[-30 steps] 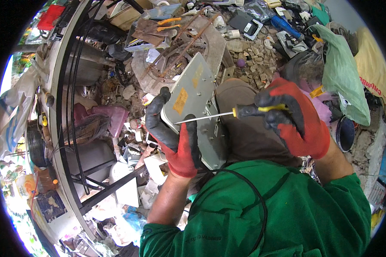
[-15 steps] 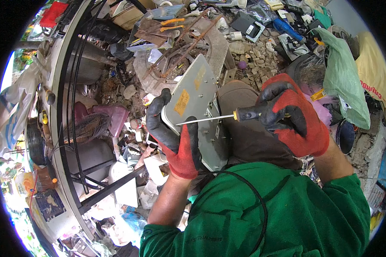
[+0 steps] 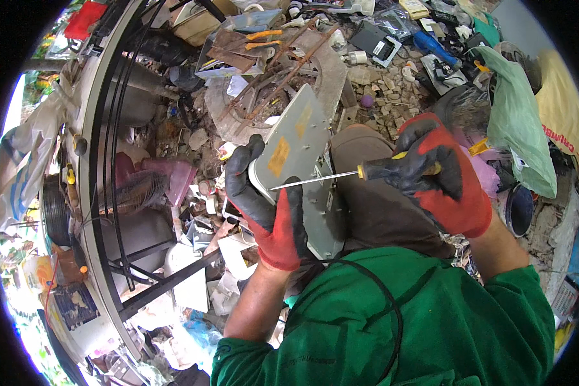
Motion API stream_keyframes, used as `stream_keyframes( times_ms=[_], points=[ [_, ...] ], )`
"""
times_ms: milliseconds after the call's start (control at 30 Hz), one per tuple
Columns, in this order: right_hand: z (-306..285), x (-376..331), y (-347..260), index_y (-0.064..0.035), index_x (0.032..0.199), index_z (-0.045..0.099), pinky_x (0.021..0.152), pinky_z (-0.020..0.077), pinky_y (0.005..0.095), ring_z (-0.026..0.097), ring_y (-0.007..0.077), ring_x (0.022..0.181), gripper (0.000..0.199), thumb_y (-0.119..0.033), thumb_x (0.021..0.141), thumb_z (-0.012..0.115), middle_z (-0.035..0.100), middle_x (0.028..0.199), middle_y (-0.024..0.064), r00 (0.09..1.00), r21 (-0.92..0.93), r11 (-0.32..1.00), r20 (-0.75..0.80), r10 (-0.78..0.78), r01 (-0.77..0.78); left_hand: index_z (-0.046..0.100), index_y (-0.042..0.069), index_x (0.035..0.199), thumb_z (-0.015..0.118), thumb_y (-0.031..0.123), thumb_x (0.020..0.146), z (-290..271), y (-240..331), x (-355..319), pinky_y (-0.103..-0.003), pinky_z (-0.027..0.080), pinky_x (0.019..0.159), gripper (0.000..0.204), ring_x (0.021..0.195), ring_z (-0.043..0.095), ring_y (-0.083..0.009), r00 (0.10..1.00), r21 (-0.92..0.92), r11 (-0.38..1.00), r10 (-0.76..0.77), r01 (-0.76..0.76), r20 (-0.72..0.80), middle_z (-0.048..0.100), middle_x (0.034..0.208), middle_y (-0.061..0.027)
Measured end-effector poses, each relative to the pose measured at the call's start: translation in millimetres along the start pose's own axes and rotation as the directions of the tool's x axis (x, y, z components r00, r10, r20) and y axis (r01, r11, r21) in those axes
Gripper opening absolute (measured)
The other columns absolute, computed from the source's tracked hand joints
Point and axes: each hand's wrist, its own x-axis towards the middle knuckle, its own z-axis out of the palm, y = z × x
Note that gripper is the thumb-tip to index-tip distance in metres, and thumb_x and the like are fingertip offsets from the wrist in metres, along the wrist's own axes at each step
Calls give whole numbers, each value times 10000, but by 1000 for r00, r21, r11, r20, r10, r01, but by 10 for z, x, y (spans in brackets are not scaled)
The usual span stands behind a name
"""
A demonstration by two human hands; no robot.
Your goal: The person uses a screwdriver to remove several screws from a white electronic panel while seated in a cluttered workspace.
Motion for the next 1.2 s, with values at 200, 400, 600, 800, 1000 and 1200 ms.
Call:
stream_keyframes(
  times_ms=[200, 400, 600, 800, 1000, 1200],
  points=[
    [-58, 147, -359, -6, 1273, 506, 988, 417, 371, 546, 226, 1045, 471, -62, 815, 598, 568, 1131, 117, 811, 355, 744, 77, 580, -566, 268, -16, 1486, 618, 39, 913, 16, 9, -1, -443, 251, 1189, 673, 1389, 384, -296, 1000, -20, 1000, 18, -18, 0, 394, 1457, -199],
    [45, -17, -76, 0, 1297, 485, 928, 445, 333, 554, 186, 1002, 414, -66, 889, 508, 550, 1162, 114, 997, 45, 998, -49, 52, -50, 271, -20, 1484, 625, 37, 905, 4, -21, 11, -441, 248, 1190, 682, 1390, 382, -294, 1000, -9, 1000, 11, -11, 1, 385, 1466, -200],
    [12, 73, -328, -2, 1274, 482, 948, 435, 365, 542, 217, 1030, 445, -24, 833, 537, 535, 1161, 138, 908, 275, 869, 47, 416, -412, 264, -3, 1498, 631, 22, 907, -14, 4, 7, -442, 270, 1183, 697, 1387, 390, -295, 1000, 19, 1000, 17, -17, 3, 392, 1470, -198],
    [5, 40, -81, 7, 1331, 458, 890, 463, 337, 562, 192, 936, 463, -17, 872, 516, 539, 1185, 125, 998, -35, 998, 22, -56, 56, 248, 18, 1516, 621, 6, 909, -39, -20, 30, -444, 285, 1180, 712, 1393, 395, -300, 1000, 33, 999, 14, -14, 26, 389, 1489, -204],
    [37, 119, -239, -15, 1300, 467, 961, 434, 374, 549, 265, 1019, 445, -34, 865, 559, 533, 1196, 155, 922, 267, 889, 5, 386, -373, 234, 45, 1531, 631, 9, 925, -103, -80, -8, -441, 295, 1176, 725, 1394, 394, -289, 1000, 15, 1000, 7, -8, 18, 390, 1498, -198],
    [-66, 112, 6, 6, 1361, 449, 1009, 421, 375, 576, 289, 1087, 516, 2, 847, 495, 534, 1305, 170, 984, -3, 988, 87, -156, 157, 227, 48, 1538, 629, 0, 919, -71, -65, -20, -430, 274, 1184, 740, 1402, 375, -274, 1000, -25, 999, -26, 26, 8, 383, 1504, -183]
  ],
)
